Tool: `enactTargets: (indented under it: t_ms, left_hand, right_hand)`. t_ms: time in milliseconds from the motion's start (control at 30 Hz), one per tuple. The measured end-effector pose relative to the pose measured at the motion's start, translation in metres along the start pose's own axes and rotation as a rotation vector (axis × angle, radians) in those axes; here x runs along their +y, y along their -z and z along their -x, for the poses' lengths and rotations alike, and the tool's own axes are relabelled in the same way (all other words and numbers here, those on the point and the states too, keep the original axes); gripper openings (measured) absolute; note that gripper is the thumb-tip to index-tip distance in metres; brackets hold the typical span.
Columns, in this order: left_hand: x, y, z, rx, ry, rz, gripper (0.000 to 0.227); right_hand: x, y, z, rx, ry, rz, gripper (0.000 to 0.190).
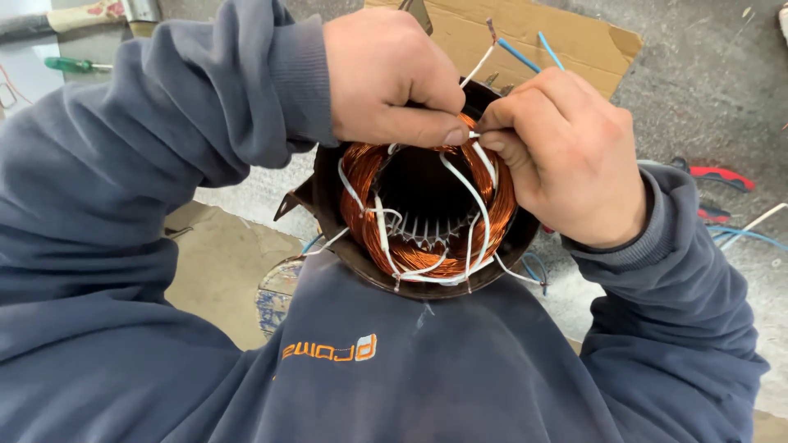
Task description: The person is working on a motor stator, twisting and connecting copper wires with white insulation. They are organizing the wires and securing connections within the stator slots.
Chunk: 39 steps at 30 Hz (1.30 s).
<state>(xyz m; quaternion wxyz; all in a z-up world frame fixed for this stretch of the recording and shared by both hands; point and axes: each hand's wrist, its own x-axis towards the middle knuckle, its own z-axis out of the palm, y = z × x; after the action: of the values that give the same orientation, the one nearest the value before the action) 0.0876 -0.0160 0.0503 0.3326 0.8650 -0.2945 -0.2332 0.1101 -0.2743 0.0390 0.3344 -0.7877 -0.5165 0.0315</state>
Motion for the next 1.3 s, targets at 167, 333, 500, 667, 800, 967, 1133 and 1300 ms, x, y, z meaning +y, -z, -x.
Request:
enactTargets:
  t_ms: [167,333,500,667,800,967,1133,1300]
  left_hand:
    - [0.004,-0.004,-0.008,0.000,0.083,0.133,0.038]
    - [0.001,-0.011,-0.032,0.183,-0.228,0.086,0.030]
    - [-0.001,-0.011,-0.037,0.068,-0.204,-0.066,0.030]
    - [-0.005,-0.009,-0.026,0.076,-0.156,-0.066,0.032]
    - [-0.008,-0.012,-0.018,0.083,-0.117,-0.053,0.036]
    - [-0.006,-0.015,-0.015,0.095,-0.094,-0.048,0.041]
    - [0.002,-0.016,-0.017,0.115,-0.078,-0.052,0.045]
    - [0.004,-0.018,-0.020,0.137,-0.225,-0.097,0.039]
  right_hand:
    - [0.002,-0.004,0.007,0.014,-0.020,-0.082,0.016]
    - [0.004,-0.012,0.016,0.042,-0.116,-0.165,0.017]
    - [0.007,-0.013,0.021,0.038,-0.119,-0.079,0.020]
    - [-0.007,-0.008,0.004,0.022,-0.049,-0.005,0.022]
    - [-0.011,-0.008,0.001,0.012,-0.019,0.028,0.016]
    - [-0.006,-0.011,0.012,0.005,-0.051,0.000,0.014]
    - [0.000,-0.017,0.020,0.023,-0.087,-0.009,0.015]
    - [0.000,-0.017,0.021,0.027,-0.079,0.000,0.019]
